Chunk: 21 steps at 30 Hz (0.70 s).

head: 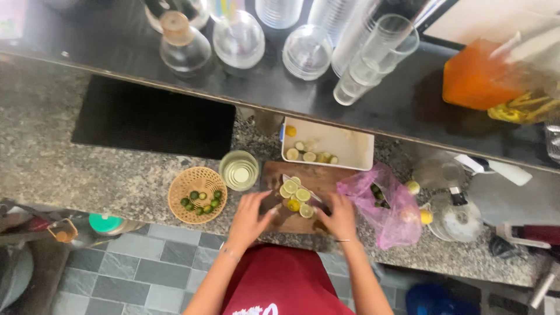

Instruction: The person slices lemons and limes into rounds on a wooden cutting board using a knife, placing the cut slices into a container and a white tray. Midway, they carry a can to the sink, rinse it, and pour its contents into a cup before returning to slicing citrus.

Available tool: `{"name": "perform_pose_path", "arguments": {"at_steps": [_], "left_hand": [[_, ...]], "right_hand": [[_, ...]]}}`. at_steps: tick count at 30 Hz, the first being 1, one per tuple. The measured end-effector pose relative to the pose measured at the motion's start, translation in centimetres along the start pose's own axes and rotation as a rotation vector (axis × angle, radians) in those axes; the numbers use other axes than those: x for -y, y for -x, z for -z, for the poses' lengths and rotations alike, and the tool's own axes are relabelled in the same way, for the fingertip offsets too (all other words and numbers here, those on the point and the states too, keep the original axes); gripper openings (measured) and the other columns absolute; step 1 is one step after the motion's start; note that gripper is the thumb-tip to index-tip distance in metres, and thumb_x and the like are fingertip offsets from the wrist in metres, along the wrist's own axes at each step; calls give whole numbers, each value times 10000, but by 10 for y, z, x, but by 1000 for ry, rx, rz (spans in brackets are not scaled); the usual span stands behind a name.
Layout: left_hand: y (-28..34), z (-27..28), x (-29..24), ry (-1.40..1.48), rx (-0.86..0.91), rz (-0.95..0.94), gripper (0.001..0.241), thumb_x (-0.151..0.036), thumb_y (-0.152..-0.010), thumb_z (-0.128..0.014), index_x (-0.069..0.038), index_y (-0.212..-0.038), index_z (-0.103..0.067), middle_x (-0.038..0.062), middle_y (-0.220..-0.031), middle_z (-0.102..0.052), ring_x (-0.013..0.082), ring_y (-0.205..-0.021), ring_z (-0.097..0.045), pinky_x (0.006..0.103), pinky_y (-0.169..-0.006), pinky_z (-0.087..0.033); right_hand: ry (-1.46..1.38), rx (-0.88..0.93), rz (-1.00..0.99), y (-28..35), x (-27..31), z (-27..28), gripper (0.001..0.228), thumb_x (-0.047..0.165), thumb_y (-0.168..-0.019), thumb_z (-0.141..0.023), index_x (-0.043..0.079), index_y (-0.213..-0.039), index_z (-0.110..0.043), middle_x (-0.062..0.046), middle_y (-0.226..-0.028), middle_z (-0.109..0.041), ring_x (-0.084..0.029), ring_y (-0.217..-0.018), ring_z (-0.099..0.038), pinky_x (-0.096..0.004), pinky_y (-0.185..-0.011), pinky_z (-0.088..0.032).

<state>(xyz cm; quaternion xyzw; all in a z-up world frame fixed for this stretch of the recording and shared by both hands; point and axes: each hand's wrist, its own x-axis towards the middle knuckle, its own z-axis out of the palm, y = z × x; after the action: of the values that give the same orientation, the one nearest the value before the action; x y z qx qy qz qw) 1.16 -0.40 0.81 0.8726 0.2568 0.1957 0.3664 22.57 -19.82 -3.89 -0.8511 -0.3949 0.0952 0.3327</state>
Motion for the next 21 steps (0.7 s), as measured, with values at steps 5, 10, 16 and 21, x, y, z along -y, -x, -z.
{"name": "perform_pose_path", "arguments": {"at_steps": [5,10,16,21], "left_hand": [[-37,-72,29,25,50,52,545,-210,-858,-763,-39,-1327,-544,203,-1250,-611,408,-1156,-544,469,-997,-461],[-57,-101,28,-4,97,154,635,-171,-772,-803,-67,-1336,-529,175,-1128,-665,389,-1112,-571,466,-997,-470],[-51,-110,29,-60,209,196,582,-118,-857,-781,-69,-1356,-486,119,-875,-725,362,-860,-683,503,-1124,-405],[-52,-58,-9,314,103,307,417,0,-898,-672,-112,-1295,-610,103,-981,-745,236,-860,-758,349,-772,-636]], "right_hand": [[116,233,-227,42,-60,-2,573,381,-732,-857,77,-1164,-634,-143,-1066,-672,-361,-1040,-635,-467,-909,-512],[24,102,-85,65,-68,-20,418,312,-809,-800,75,-1131,-680,-157,-1059,-664,-376,-1021,-630,-458,-893,-514],[-31,71,-85,76,-73,-19,376,252,-850,-774,37,-1138,-663,-166,-1119,-668,-374,-1079,-628,-440,-945,-487],[-128,73,-116,74,-68,-7,415,271,-877,-741,24,-1196,-643,-167,-1166,-660,-375,-1091,-634,-433,-935,-503]]}}
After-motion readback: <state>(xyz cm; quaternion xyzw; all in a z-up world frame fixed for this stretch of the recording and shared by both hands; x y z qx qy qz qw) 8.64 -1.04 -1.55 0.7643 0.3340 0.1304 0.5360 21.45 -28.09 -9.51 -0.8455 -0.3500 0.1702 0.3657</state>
